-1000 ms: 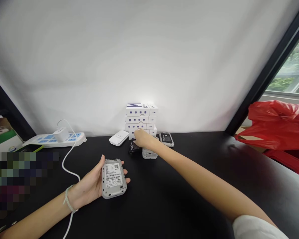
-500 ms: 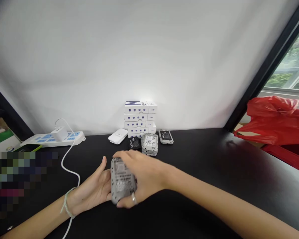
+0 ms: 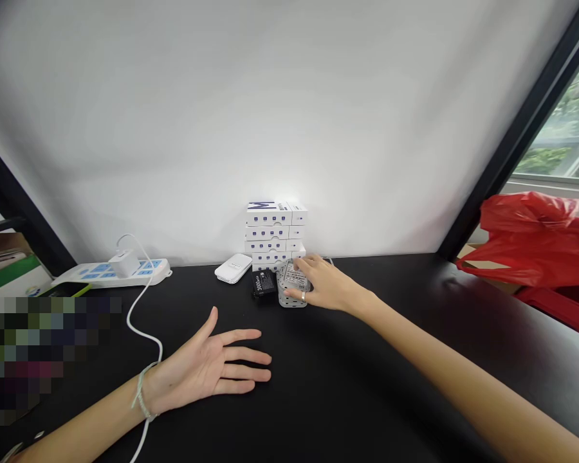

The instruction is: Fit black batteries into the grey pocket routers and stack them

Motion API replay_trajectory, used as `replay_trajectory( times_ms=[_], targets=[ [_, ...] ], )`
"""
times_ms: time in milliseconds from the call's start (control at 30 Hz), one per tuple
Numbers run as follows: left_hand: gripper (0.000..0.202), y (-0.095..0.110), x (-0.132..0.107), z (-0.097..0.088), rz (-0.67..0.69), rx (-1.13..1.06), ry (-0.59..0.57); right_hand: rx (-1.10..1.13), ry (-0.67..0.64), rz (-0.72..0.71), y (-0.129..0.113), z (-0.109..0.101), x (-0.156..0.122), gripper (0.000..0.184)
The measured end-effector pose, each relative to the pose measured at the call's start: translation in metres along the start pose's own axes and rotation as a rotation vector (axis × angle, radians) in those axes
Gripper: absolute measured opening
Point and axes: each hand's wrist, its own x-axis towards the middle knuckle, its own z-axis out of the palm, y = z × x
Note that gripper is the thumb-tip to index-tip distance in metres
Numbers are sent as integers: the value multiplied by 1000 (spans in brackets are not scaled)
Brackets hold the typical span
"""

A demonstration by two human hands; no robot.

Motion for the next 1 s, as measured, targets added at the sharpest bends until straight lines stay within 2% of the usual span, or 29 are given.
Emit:
replay_trajectory(
  times_ms=[133,333,433,533,600,667,767,1000],
  targets=[
    [81,1,0,1,-1,-2,9,-82,35,60,-6,8,-6,78],
    [81,1,0,0,-3,10,5,34,-28,10,-4,8,-6,76],
    [80,0,0,0,1,10,5,136,22,-4,17,5,-3,79],
    [80,-1,1,-1,8,16,-1,247,122,167,53,6,4,76],
    [79,-2,2,-2,13,23,-2,264,100,238,78,11,10,79],
    [78,-2,2,-3,10,18,-3,259,32,224,95,17,14,83],
    [77,-1,2,-4,1,3,1,251,-38,201,108,25,15,87],
    [75,-1,0,-1,14,2,3,244,-108,219,119,30,-2,95]
  ],
)
